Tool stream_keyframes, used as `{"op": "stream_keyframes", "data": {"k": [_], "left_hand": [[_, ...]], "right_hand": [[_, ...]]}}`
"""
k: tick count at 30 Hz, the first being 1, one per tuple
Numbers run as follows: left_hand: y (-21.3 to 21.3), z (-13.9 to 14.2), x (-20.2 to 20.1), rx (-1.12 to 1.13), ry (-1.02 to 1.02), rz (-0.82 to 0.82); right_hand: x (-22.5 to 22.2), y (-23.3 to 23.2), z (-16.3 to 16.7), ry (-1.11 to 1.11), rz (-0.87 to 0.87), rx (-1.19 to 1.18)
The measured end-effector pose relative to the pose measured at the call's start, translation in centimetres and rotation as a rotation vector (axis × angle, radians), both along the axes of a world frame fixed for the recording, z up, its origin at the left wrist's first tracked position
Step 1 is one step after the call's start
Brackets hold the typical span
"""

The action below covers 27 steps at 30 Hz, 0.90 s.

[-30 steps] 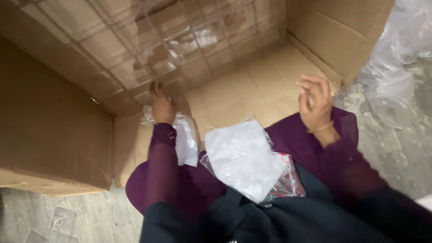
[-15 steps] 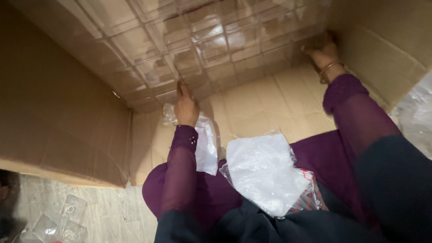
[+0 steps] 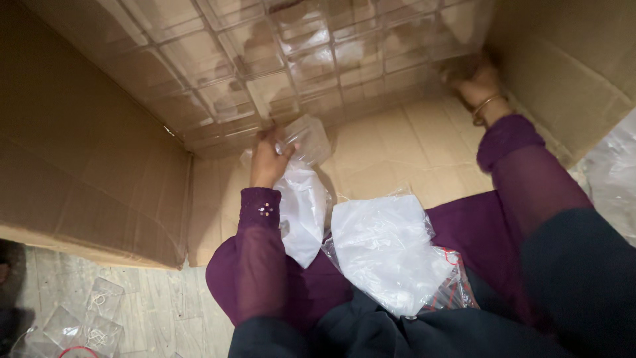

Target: The person sits on the floor and removes clear plastic boxes from plastic poly bags one at a time, then stacks the boxes inside a large cardboard carton. The person repeats this bag-opening and stacking cycle throughout the episode.

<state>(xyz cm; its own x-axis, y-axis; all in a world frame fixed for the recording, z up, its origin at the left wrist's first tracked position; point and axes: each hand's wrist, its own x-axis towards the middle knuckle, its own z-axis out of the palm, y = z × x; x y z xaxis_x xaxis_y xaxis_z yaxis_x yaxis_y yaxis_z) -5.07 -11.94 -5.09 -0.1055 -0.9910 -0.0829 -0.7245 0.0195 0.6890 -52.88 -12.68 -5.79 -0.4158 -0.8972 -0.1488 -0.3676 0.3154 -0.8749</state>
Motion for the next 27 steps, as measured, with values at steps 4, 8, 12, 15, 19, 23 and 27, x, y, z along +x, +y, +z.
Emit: {"op": "stream_keyframes", "data": {"k": [4,8,12,15,19,23,27], "left_hand": [[-0.4,-1.4,-0.9,0.144,0.258,-0.033],[-0.2,-3.6,-2.6,-0.106,0.189,-0.145],[-0.5,-5.5,-3.7,-0.235,0.108,-0.175],[-0.3,-6.4,-4.0,-0.186,0.33,-0.188],[-0.3,-6.9,-4.4,-0.068,0.303,-0.095],[-0.7,-7.2,-4.4,-0.067,0.253,-0.074],[-1.2,-7.4,-4.6,-0.147,0.305,-0.117]], "right_hand": [[-0.9,-0.3,-0.3,0.026,0.122,-0.11],[-1.3,0.2,-0.6,0.059,0.077,-0.047],[-0.2,1.2,-1.0,0.236,-0.083,-0.014],[0.4,1.4,-0.8,0.353,-0.102,0.028],[1.1,2.8,1.0,0.32,-0.099,-0.057],[3.0,6.0,4.3,0.249,-0.128,0.081],[6.2,8.3,6.1,0.047,-0.105,0.208]]}}
